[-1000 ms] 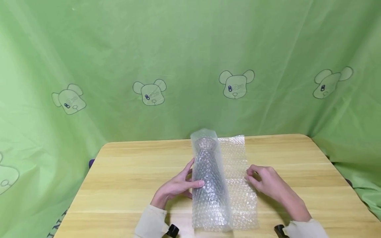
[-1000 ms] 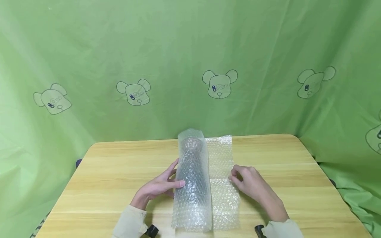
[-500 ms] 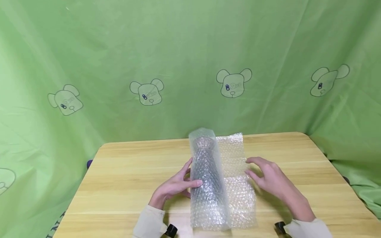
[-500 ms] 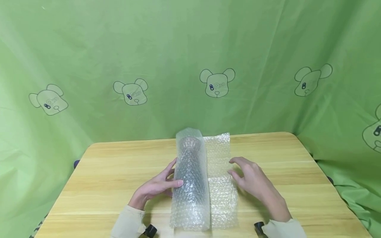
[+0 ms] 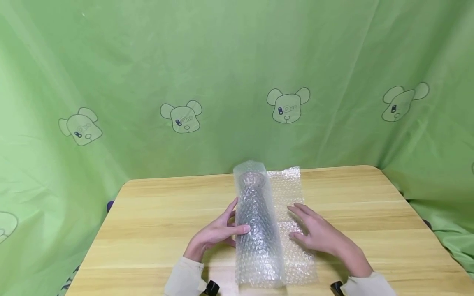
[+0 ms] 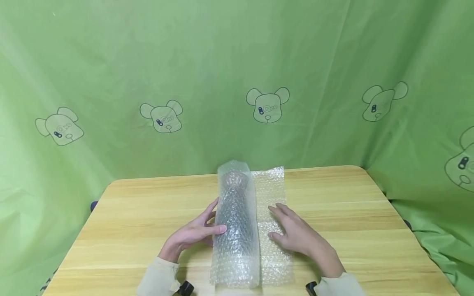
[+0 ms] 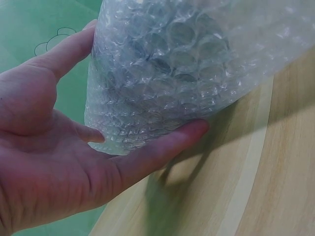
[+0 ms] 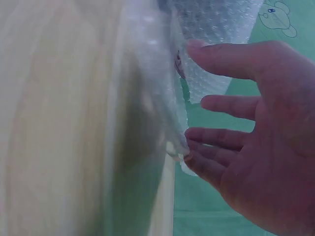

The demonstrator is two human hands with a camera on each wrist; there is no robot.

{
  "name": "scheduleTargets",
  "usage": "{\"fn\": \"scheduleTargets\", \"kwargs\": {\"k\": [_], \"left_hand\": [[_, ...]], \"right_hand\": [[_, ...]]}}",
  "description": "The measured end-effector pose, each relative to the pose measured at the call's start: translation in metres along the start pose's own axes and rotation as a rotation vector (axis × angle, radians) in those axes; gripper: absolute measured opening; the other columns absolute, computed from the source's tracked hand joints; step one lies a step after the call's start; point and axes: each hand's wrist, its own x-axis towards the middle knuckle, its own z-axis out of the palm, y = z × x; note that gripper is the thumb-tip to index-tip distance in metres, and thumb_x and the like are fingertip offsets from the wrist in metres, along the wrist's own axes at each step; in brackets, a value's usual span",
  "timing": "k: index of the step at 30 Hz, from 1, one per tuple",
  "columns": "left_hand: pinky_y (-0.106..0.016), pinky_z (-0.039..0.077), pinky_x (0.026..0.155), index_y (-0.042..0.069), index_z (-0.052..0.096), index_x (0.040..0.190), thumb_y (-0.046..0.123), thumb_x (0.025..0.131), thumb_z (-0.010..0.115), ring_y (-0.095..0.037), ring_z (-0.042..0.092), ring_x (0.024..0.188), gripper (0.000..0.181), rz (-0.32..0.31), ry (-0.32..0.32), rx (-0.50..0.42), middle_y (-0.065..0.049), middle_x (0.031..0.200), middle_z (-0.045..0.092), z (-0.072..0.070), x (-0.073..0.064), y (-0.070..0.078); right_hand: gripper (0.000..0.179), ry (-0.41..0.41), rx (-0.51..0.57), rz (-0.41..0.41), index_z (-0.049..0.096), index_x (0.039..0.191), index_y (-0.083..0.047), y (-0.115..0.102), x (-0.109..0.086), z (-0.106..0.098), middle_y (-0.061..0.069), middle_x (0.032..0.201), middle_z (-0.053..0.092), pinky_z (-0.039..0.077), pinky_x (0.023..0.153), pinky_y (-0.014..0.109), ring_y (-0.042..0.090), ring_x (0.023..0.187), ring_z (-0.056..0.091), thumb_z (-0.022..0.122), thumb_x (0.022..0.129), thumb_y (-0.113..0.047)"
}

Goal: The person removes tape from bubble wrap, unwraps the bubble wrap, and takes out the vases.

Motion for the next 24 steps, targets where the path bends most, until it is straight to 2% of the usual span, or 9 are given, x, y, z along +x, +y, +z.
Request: {"fn": "scheduleTargets", "kwargs": {"k": [10, 17, 22, 24], "left_hand": [[-0.054, 0.061, 0.085, 0.031, -0.006, 0.166, 0.02, 0.092, 0.078, -0.037, 0.057, 0.126, 0.112, 0.008, 0.007, 0.003, -0.025, 0.168, 0.007, 0.001, -0.002, -0.001], [-0.054, 0.06, 0.089, 0.026, -0.005, 0.166, 0.018, 0.092, 0.078, -0.039, 0.052, 0.132, 0.111, 0.02, 0.02, 0.028, -0.024, 0.169, 0.004, 0.001, -0.004, 0.002], [-0.049, 0.061, 0.087, 0.023, -0.006, 0.166, 0.019, 0.093, 0.077, -0.036, 0.054, 0.13, 0.111, 0.023, 0.051, 0.117, -0.023, 0.169, 0.005, 0.005, -0.006, 0.012], [-0.047, 0.06, 0.09, 0.021, -0.007, 0.166, 0.019, 0.093, 0.077, -0.039, 0.051, 0.134, 0.111, 0.032, 0.068, 0.162, -0.023, 0.17, 0.003, 0.009, -0.007, 0.017]], "right_hand": [[0.078, -0.048, -0.008, 0.02, 0.049, 0.145, 0.009, 0.001, -0.002, 0.006, 0.036, 0.152, 0.039, 0.035, 0.113, 0.063, 0.053, 0.138, 0.041, 0.08, 0.088, -0.035], [0.087, -0.056, -0.012, 0.018, 0.052, 0.144, 0.007, 0.002, -0.001, 0.008, 0.038, 0.152, 0.038, 0.041, 0.108, 0.067, 0.055, 0.136, 0.042, 0.082, 0.083, -0.048], [0.088, -0.076, -0.002, 0.041, 0.052, 0.144, 0.006, 0.001, -0.002, 0.007, 0.038, 0.154, 0.034, 0.04, 0.108, 0.067, 0.055, 0.138, 0.04, 0.083, 0.081, -0.046], [0.087, -0.085, -0.001, 0.047, 0.052, 0.144, 0.006, 0.001, -0.002, 0.006, 0.038, 0.155, 0.033, 0.04, 0.108, 0.067, 0.055, 0.138, 0.04, 0.083, 0.081, -0.046]]}}
